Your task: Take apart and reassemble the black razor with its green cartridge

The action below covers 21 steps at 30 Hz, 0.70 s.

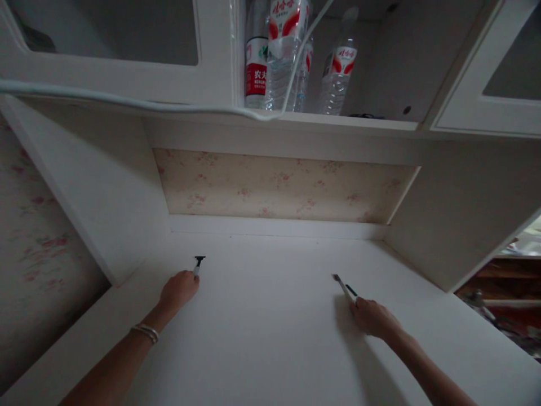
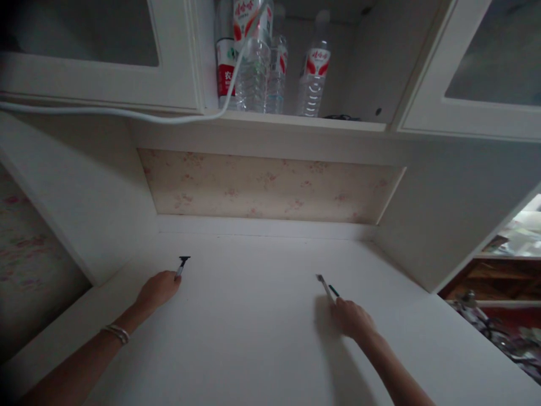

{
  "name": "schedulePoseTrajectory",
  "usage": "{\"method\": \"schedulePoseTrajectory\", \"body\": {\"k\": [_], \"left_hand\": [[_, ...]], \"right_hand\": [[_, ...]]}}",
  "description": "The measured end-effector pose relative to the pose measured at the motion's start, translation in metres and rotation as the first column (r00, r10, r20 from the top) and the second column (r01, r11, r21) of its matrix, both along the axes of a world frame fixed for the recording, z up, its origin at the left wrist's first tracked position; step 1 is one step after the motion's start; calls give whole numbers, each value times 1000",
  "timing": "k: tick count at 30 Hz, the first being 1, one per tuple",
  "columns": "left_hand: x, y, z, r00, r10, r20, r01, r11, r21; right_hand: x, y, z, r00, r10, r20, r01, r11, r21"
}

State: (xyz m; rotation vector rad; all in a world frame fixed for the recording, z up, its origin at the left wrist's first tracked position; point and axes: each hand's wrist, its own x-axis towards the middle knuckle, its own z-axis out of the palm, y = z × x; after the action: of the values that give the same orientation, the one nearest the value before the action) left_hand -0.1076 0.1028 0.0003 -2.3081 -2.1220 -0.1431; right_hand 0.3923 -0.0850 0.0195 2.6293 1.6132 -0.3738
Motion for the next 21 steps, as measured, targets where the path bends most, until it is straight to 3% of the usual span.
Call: {"method": "schedulePoseTrajectory", "body": {"k": [5, 9, 12, 15, 21], "left_hand": [[2, -5, -7, 1000, -24, 16, 23, 998, 67], [3, -13, -11, 999, -48, 22, 45, 988, 148], [3, -18, -14, 997, -72, 17, 67, 979, 193], [3, -20, -16, 997, -78, 16, 73, 974, 214], [4, -19, -18, 999, -51, 14, 46, 968, 245]], "right_hand": [[-47, 20, 18, 997, 59, -43, -54, 993, 109], [-120, 51, 27, 933, 232, -275, -178, 962, 208], [-189, 82, 19, 819, 322, -475, -237, 944, 231], [-254, 116, 6, 735, 323, -596, -230, 946, 228], [-337, 169, -8, 687, 291, -666, -203, 957, 208]]}}
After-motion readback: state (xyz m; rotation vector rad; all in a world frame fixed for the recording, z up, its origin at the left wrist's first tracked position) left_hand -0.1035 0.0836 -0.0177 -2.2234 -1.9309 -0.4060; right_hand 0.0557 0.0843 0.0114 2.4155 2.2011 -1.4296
